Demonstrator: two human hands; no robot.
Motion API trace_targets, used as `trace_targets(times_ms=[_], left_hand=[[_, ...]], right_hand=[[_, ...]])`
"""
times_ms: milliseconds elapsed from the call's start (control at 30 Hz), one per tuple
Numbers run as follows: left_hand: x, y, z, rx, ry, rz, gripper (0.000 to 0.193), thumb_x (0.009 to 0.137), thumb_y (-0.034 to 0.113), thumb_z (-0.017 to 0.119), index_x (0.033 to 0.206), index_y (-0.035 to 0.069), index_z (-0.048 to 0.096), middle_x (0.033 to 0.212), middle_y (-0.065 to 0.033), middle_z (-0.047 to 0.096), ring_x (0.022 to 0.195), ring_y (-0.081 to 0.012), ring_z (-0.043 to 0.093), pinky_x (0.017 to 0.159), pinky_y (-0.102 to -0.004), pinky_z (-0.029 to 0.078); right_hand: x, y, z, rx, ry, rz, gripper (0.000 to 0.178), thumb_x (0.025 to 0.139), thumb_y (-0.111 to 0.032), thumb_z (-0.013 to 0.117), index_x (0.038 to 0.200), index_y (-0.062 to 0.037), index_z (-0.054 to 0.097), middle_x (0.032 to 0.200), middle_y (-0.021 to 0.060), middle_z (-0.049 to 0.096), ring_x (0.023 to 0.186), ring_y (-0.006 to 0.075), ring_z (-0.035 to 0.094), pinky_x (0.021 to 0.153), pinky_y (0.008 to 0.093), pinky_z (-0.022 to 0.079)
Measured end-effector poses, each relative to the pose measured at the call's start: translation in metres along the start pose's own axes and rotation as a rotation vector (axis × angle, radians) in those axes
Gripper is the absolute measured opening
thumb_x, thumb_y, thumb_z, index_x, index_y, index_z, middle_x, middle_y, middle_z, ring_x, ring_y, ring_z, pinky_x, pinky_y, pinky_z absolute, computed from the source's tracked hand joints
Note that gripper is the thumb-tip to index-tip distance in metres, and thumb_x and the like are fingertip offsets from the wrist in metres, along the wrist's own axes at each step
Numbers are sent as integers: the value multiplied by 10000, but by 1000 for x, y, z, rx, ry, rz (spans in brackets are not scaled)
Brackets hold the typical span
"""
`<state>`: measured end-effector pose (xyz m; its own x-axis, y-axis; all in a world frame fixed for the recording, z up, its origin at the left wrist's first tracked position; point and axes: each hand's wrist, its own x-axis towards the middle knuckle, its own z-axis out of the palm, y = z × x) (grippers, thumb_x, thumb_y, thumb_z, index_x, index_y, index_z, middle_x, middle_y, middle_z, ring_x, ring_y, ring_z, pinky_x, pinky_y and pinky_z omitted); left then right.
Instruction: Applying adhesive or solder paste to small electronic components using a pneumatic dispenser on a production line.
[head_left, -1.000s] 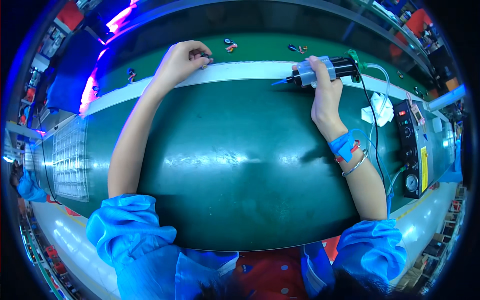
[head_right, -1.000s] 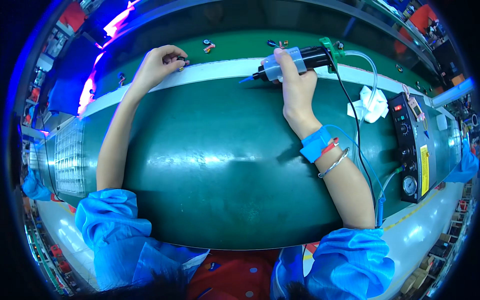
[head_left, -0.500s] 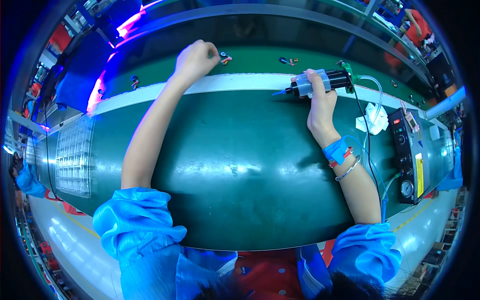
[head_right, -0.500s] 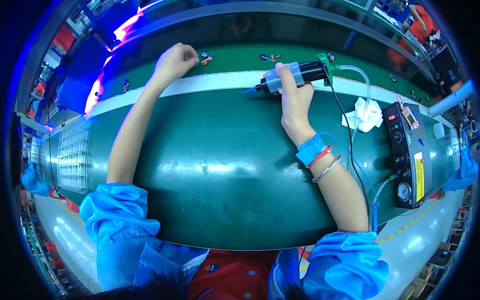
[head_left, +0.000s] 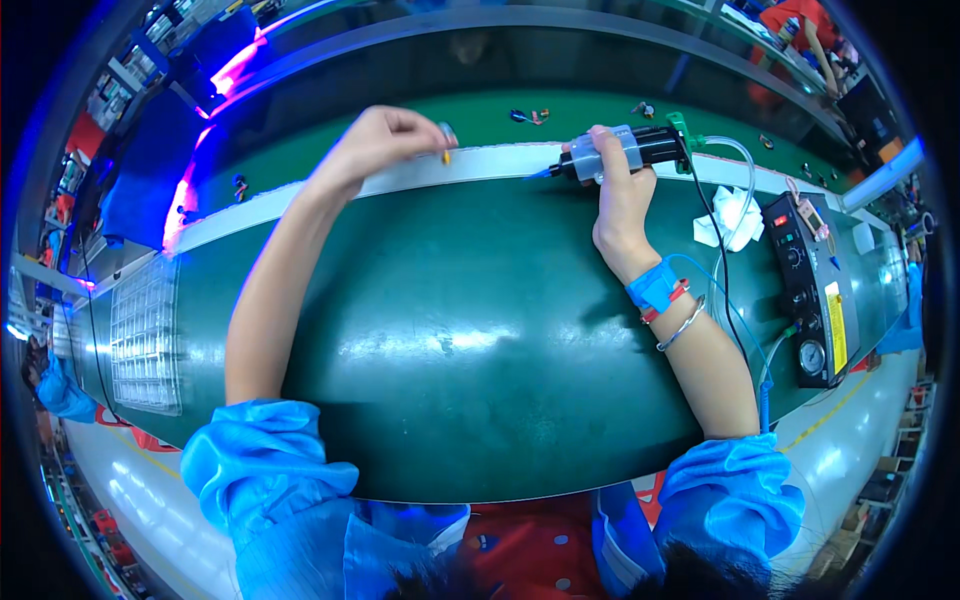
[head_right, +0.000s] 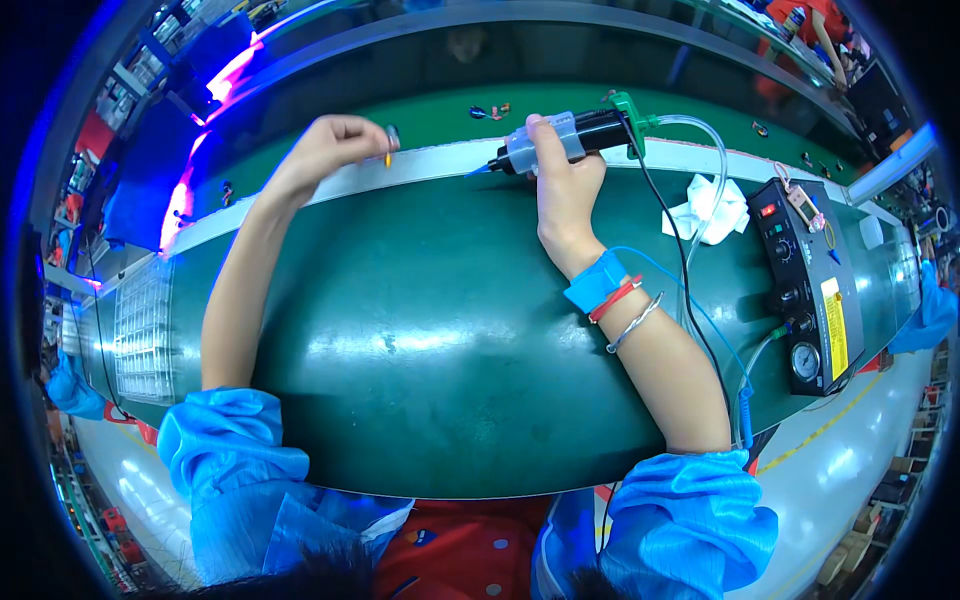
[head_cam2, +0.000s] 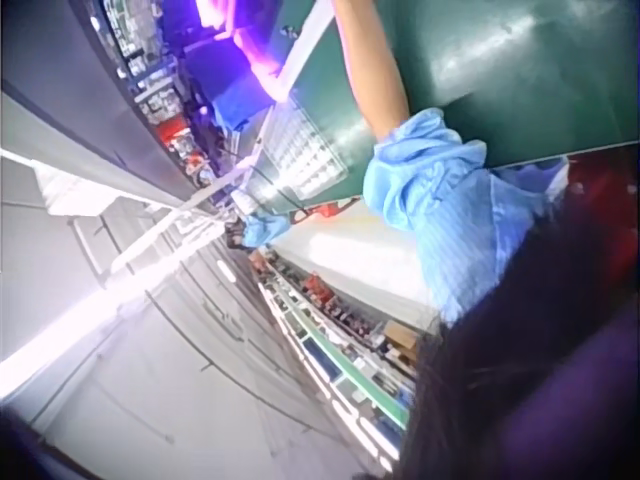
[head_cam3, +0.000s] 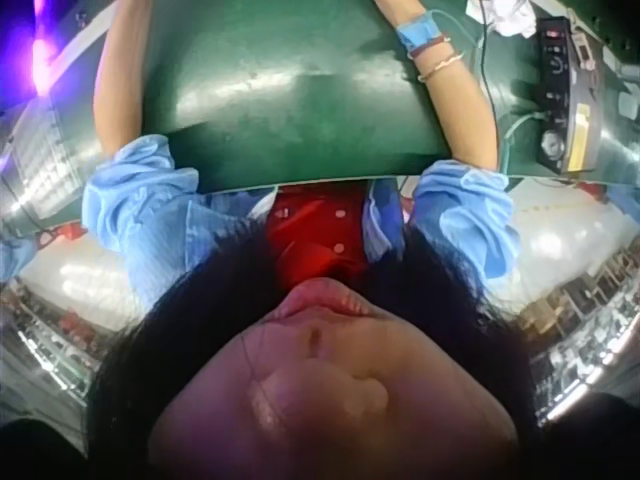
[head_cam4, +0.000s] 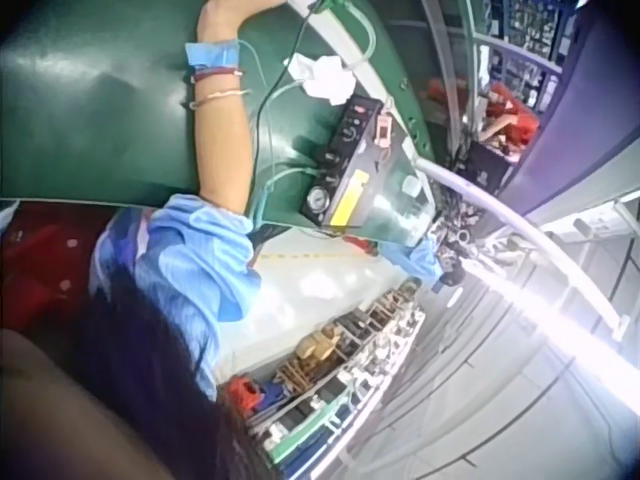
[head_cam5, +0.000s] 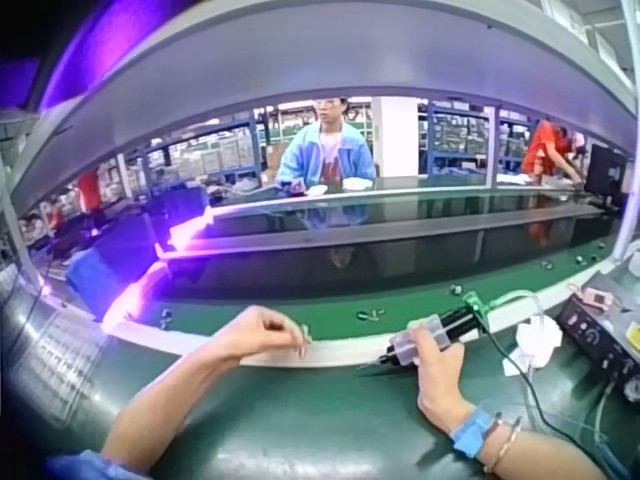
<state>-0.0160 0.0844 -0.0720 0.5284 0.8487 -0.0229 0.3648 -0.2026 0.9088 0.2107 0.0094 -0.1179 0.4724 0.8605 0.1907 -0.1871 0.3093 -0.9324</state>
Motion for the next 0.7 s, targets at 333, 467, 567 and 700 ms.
trace_targets(times_ms=[333, 467, 567, 700], left_hand=[[-45, -10, 61, 283, 166, 325, 165, 668, 166, 651, 811, 107, 594, 930, -76, 440, 900, -215, 434, 809, -321, 304], [-43, -11, 61, 434, 47, 304, 147, 683, 182, 640, 803, 108, 599, 886, -58, 450, 917, -208, 421, 828, -313, 286], [-42, -13, 61, 394, 53, 289, 140, 676, 186, 646, 779, 102, 601, 862, -53, 460, 900, -209, 427, 822, -314, 293], [-40, -16, 62, 374, 56, 334, 136, 673, 189, 648, 735, 82, 593, 829, -53, 473, 875, -209, 436, 809, -311, 303]], right_hand=[[-4, 0, 7, -65, -86, -21, 205, 760, -225, 570, 856, -44, 556, 748, 89, 623, 688, 120, 584, 551, 215, 394], [-8, -1, 4, -161, -252, 75, 218, 755, -216, 572, 857, -24, 560, 747, 105, 618, 682, 148, 600, 564, 225, 431], [-6, 2, 6, -174, -293, 72, 223, 751, -206, 574, 864, -15, 555, 749, 111, 617, 689, 160, 607, 583, 239, 449], [-8, 3, 5, -183, -353, 44, 233, 747, -201, 581, 867, -4, 550, 752, 113, 614, 707, 177, 610, 628, 260, 465]])
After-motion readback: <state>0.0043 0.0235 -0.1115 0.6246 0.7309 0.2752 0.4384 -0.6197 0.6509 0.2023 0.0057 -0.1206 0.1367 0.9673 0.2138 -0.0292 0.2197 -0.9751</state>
